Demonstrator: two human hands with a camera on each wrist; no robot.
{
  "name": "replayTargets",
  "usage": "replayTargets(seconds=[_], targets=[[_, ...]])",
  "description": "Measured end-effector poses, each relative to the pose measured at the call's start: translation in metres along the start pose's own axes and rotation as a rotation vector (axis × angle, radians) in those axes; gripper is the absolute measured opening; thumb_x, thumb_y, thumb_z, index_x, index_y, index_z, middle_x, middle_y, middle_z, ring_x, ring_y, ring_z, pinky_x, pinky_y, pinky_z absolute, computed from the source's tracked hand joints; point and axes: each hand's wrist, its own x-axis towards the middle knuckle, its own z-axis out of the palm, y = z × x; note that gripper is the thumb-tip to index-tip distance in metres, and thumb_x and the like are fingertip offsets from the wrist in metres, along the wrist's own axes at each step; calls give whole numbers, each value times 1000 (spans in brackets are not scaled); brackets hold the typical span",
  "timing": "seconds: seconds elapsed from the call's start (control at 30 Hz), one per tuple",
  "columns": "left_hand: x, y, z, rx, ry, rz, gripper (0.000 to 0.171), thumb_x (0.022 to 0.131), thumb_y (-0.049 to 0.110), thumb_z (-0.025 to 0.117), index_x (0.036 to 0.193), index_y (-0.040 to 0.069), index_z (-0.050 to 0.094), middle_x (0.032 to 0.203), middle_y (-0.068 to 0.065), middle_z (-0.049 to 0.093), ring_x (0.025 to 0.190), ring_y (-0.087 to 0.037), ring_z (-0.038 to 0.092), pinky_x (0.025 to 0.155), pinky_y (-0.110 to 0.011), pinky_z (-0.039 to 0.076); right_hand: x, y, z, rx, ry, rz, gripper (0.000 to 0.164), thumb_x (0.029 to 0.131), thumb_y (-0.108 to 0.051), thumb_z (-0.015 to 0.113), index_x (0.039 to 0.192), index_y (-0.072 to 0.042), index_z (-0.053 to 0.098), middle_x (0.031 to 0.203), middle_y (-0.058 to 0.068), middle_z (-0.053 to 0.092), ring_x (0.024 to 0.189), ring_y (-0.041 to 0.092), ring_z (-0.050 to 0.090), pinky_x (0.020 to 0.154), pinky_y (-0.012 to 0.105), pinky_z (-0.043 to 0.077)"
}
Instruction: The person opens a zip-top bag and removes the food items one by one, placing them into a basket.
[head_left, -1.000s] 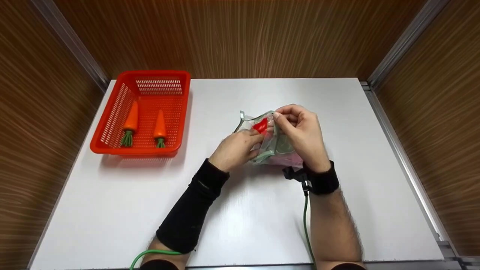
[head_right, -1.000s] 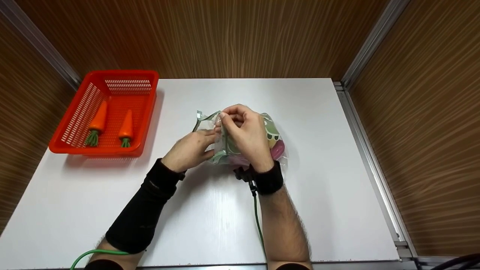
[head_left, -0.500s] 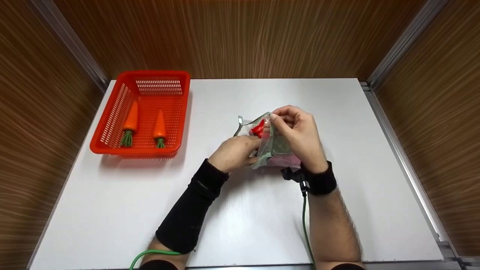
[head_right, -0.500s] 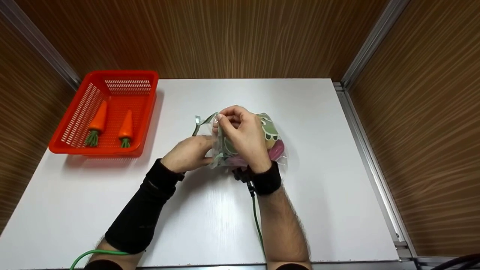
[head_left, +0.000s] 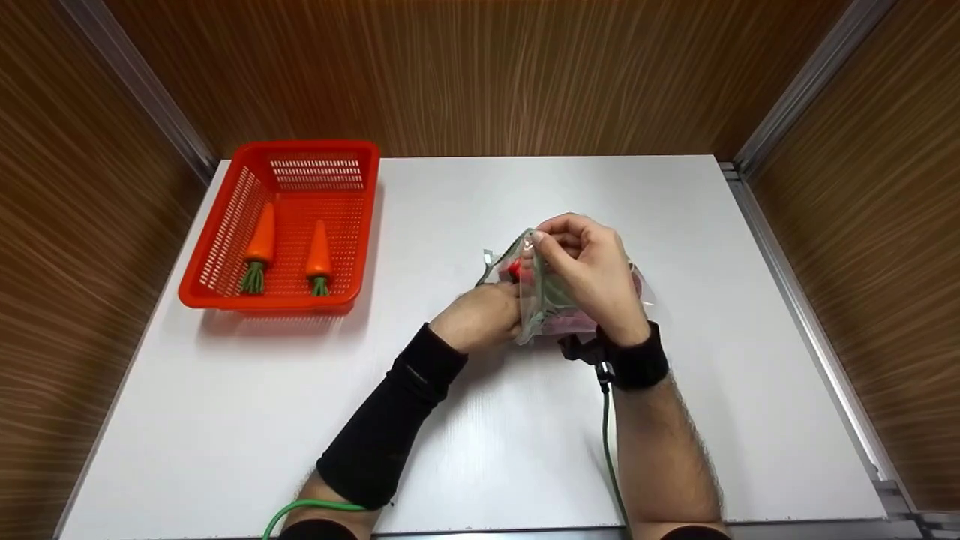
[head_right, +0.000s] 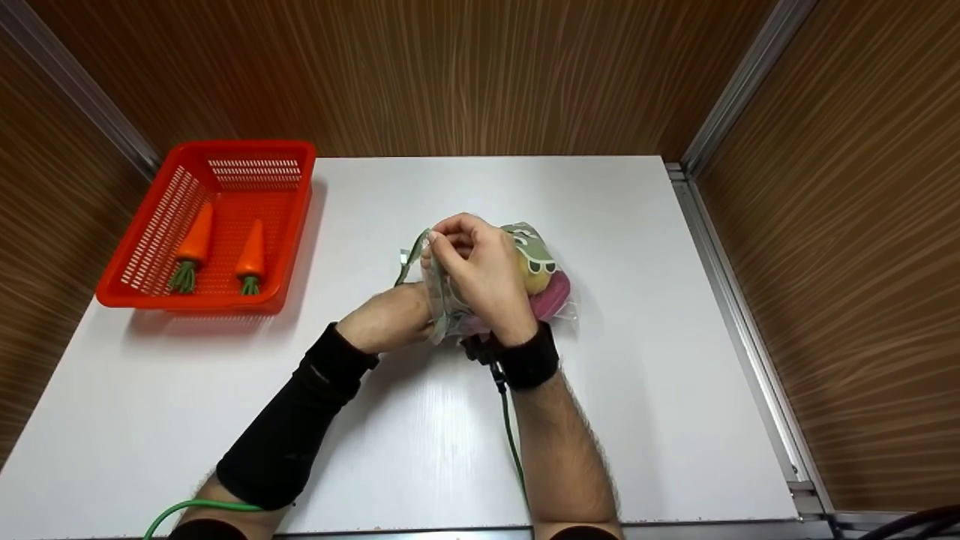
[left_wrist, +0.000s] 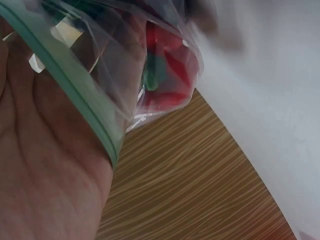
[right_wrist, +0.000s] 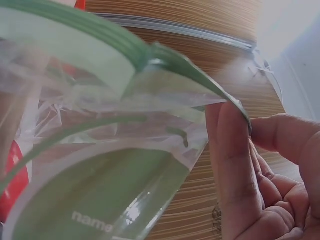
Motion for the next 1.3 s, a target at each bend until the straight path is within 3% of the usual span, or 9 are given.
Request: replayTargets(seconds=[0.3, 0.67, 0.87, 1.0, 1.3], targets=[[5, 1, 0, -76, 49, -89, 17, 109, 17, 79, 121, 5, 82, 123, -15, 84, 114, -36, 83, 104, -49, 71, 1, -1, -5, 6, 27, 14, 13, 111, -11, 80, 114, 1, 84, 97, 7, 85, 80, 5, 78, 72, 18, 64], [5, 2, -2, -59, 183, -67, 21, 106, 16, 83, 126, 9, 84, 124, -13, 83, 116, -34, 82, 104, -48, 71, 3, -2, -10, 85, 32, 35, 14, 112, -9, 77, 114, 5, 81, 90, -4, 84, 77, 5, 80, 71, 22, 70], [5, 1, -7, -67, 253, -66, 30, 113, 22, 78, 141, 11, 77, 136, -15, 81, 128, -37, 78, 114, -51, 68, 3, -1, -14, 119, 40, 31, 13, 113, -7, 76, 116, 5, 81, 90, -7, 86, 81, 5, 84, 75, 20, 68], [4, -2, -9, -27, 310, -86, 35, 114, 22, 78, 147, 12, 74, 133, -14, 79, 128, -37, 76, 111, -51, 68, 3, 0, -15, 138, 50, 32, 11, 113, -5, 76, 115, 5, 80, 88, -8, 86, 82, 5, 85, 75, 19, 66], [1, -10, -18, -117, 422, -167, 22, 118, 26, 73, 138, 16, 75, 135, -11, 78, 126, -33, 75, 103, -52, 69, 4, -1, -18, 137, 66, 51, 11, 113, -5, 76, 114, 5, 80, 87, -9, 84, 79, 3, 81, 76, 20, 69]])
